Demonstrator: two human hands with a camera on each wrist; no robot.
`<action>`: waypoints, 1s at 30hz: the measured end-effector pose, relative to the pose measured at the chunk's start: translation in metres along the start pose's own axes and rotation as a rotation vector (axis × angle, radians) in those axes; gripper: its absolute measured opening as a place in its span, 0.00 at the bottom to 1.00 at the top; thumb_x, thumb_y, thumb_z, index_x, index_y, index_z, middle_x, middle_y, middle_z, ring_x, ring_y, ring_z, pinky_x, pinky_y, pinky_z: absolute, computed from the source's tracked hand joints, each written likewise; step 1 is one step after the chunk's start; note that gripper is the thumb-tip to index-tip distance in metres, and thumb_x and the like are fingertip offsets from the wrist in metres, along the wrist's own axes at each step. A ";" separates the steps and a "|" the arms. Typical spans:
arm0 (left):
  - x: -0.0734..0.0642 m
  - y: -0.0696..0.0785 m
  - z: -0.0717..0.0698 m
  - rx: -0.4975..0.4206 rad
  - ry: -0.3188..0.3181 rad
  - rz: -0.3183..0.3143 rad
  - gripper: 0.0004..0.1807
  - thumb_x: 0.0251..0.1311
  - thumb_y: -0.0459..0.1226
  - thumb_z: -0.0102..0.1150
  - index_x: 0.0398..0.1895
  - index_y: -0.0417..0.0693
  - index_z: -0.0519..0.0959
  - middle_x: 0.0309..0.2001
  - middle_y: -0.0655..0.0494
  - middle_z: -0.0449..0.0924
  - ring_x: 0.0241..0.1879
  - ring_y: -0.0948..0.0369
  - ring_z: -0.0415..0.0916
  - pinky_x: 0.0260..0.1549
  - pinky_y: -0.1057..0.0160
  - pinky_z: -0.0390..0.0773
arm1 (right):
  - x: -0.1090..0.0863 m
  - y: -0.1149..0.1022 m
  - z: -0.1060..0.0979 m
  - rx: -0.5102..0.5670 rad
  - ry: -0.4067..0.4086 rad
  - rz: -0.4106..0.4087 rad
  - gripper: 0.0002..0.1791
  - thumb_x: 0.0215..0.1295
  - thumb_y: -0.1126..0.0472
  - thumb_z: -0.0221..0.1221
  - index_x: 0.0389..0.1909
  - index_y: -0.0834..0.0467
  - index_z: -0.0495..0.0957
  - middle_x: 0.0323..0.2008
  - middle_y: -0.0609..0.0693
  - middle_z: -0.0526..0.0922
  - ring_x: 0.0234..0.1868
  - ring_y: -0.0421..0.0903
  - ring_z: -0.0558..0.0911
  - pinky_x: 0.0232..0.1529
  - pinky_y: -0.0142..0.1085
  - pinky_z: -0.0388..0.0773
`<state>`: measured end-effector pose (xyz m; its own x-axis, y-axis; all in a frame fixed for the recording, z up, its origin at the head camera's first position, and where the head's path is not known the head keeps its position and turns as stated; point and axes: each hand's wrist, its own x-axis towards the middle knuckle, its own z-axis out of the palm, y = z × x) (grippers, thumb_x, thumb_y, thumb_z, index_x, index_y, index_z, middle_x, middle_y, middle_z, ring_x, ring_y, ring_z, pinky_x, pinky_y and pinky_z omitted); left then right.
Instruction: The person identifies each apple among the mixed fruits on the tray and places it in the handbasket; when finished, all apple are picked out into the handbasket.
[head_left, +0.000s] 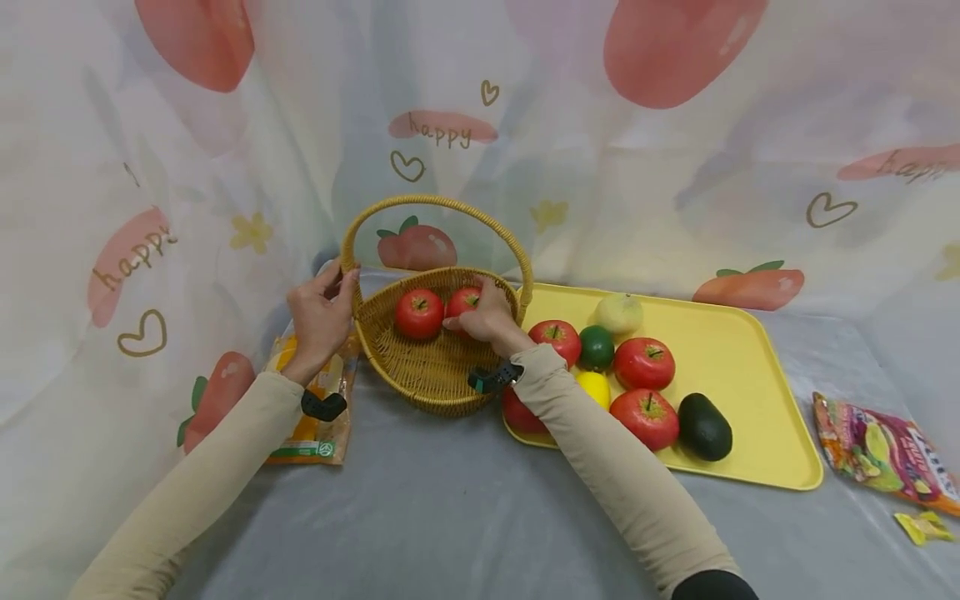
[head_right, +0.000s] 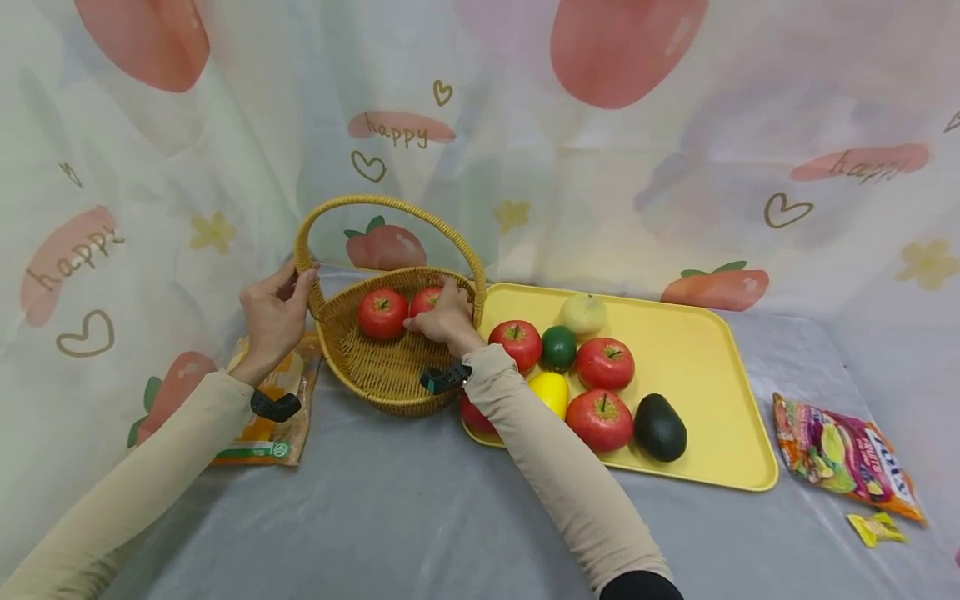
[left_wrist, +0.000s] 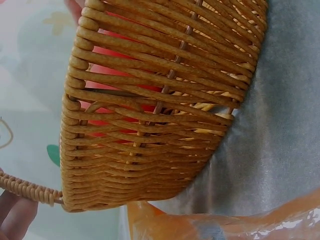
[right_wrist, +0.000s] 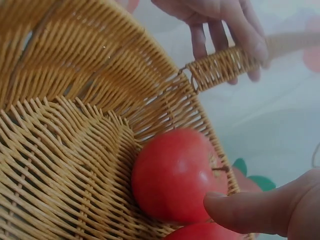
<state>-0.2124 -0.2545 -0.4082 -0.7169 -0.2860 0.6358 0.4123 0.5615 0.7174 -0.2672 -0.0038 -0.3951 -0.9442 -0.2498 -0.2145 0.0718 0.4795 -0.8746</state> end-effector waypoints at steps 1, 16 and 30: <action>0.000 -0.001 0.000 0.000 0.003 -0.004 0.18 0.77 0.35 0.61 0.65 0.40 0.83 0.51 0.40 0.90 0.44 0.43 0.91 0.44 0.84 0.78 | -0.002 0.000 0.000 -0.017 -0.002 -0.015 0.54 0.63 0.61 0.75 0.84 0.56 0.53 0.79 0.63 0.60 0.78 0.62 0.64 0.76 0.55 0.68; -0.019 -0.002 -0.003 0.013 0.028 -0.015 0.16 0.76 0.35 0.62 0.63 0.44 0.86 0.49 0.42 0.91 0.42 0.43 0.91 0.42 0.85 0.77 | -0.093 0.004 -0.071 -0.034 -0.355 -0.413 0.41 0.68 0.53 0.72 0.79 0.50 0.67 0.76 0.49 0.71 0.79 0.55 0.70 0.77 0.59 0.67; -0.005 0.006 0.006 0.004 0.038 -0.001 0.16 0.76 0.35 0.63 0.63 0.45 0.85 0.49 0.42 0.91 0.42 0.46 0.91 0.38 0.84 0.78 | -0.114 0.068 -0.226 0.140 -0.151 -0.449 0.41 0.71 0.74 0.64 0.82 0.52 0.63 0.77 0.51 0.72 0.77 0.45 0.71 0.72 0.31 0.72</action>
<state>-0.2093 -0.2453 -0.4086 -0.6957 -0.3153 0.6454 0.4094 0.5643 0.7169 -0.2276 0.2470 -0.3320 -0.8356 -0.5298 0.1452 -0.2789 0.1815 -0.9430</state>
